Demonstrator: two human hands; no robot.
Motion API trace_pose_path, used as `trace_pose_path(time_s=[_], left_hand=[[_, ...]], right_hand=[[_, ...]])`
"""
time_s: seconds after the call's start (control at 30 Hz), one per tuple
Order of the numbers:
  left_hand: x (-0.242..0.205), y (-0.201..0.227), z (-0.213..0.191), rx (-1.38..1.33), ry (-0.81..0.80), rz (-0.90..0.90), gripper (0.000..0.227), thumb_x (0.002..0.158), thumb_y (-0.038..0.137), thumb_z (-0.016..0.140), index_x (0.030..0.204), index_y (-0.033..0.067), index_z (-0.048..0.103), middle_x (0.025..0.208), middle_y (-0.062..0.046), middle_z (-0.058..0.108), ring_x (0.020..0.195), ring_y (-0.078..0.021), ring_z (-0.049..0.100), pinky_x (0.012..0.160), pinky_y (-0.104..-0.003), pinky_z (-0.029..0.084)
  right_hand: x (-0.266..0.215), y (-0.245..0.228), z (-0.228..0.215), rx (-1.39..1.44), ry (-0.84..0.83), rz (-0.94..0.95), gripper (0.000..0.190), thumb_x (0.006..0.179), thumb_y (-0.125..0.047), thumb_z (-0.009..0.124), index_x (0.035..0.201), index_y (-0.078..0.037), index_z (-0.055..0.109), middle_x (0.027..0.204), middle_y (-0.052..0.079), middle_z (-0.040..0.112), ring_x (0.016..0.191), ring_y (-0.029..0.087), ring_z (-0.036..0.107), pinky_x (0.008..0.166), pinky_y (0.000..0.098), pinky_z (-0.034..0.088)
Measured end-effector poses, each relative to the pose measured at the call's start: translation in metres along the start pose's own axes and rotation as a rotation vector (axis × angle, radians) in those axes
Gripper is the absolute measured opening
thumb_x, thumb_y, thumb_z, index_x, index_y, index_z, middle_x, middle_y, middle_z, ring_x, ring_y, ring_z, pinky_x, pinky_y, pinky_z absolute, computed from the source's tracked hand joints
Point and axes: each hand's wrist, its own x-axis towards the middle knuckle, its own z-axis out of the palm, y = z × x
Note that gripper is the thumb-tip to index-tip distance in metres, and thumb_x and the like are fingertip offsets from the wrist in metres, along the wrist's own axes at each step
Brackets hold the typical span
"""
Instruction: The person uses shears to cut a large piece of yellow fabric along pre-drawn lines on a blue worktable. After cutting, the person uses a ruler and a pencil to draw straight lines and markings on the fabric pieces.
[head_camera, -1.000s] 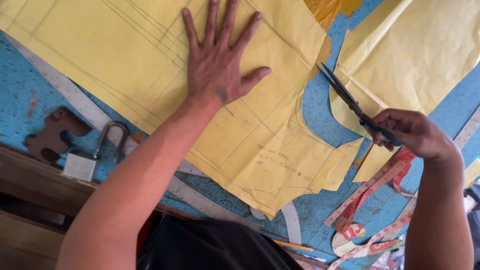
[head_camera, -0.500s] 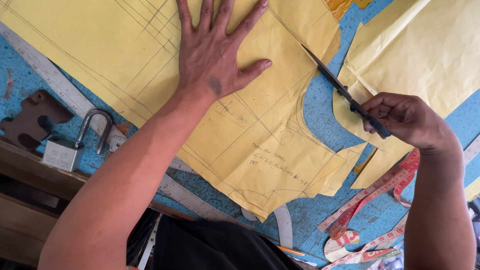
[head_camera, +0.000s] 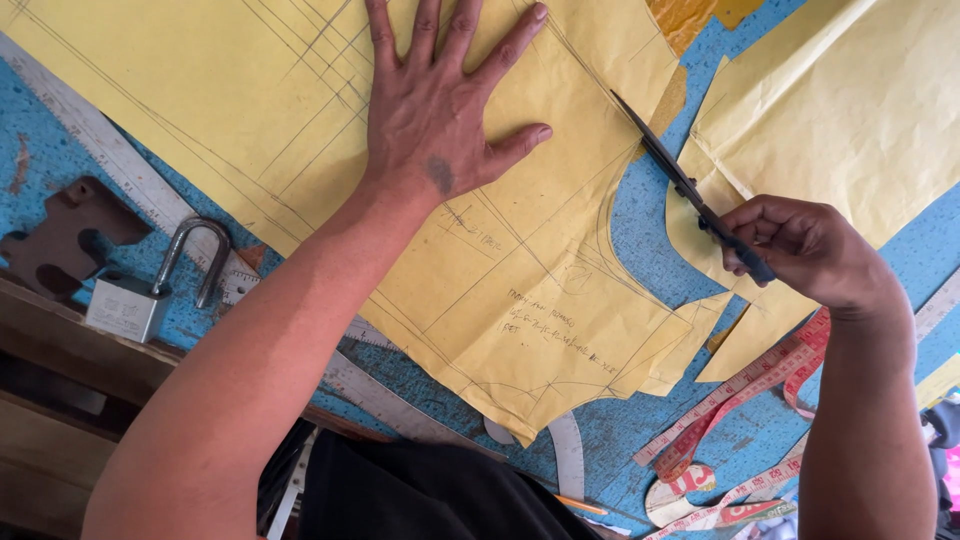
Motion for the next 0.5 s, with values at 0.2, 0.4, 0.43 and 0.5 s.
trace_pose_path(time_s=[0.2,0.4,0.43,0.5], left_hand=[[0.001,-0.001,0.002,0.033,0.001,-0.006,0.086,0.101,0.084,0.043,0.165,0.0372,0.01,0.167,-0.021,0.029,0.15,-0.0505,0.031,0.116,-0.071,0.004],[-0.001,-0.004,0.01,0.094,0.082,0.015,0.088,0.101,0.085,0.047,0.166,0.0368,0.013,0.158,-0.02,0.043,0.14,-0.0479,0.041,0.113,-0.07,0.012],[-0.002,-0.003,0.01,0.092,0.08,0.015,0.088,0.101,0.085,0.047,0.166,0.0368,0.013,0.158,-0.02,0.043,0.14,-0.0479,0.041,0.113,-0.07,0.012],[-0.001,-0.003,0.008,0.094,0.071,0.012,0.088,0.101,0.085,0.046,0.165,0.0367,0.012,0.159,-0.021,0.041,0.142,-0.0479,0.039,0.114,-0.07,0.011]], right_hand=[[-0.002,0.006,-0.001,0.022,-0.042,-0.063,0.031,0.09,0.012,0.054,0.12,0.008,0.064,0.081,0.018,0.075,0.07,0.022,0.071,0.055,0.0294,0.053],[-0.003,0.003,0.005,0.004,0.054,0.034,0.03,0.095,0.002,0.063,0.124,0.008,0.065,0.086,0.02,0.077,0.075,0.023,0.074,0.058,0.0303,0.057],[-0.004,0.0,0.007,0.004,0.054,0.036,0.03,0.095,0.002,0.063,0.124,0.008,0.065,0.086,0.02,0.077,0.075,0.023,0.074,0.058,0.0303,0.057],[-0.002,-0.008,0.009,-0.016,0.058,0.036,0.025,0.095,0.002,0.063,0.119,0.009,0.067,0.079,0.019,0.076,0.068,0.022,0.072,0.048,0.0291,0.055]])
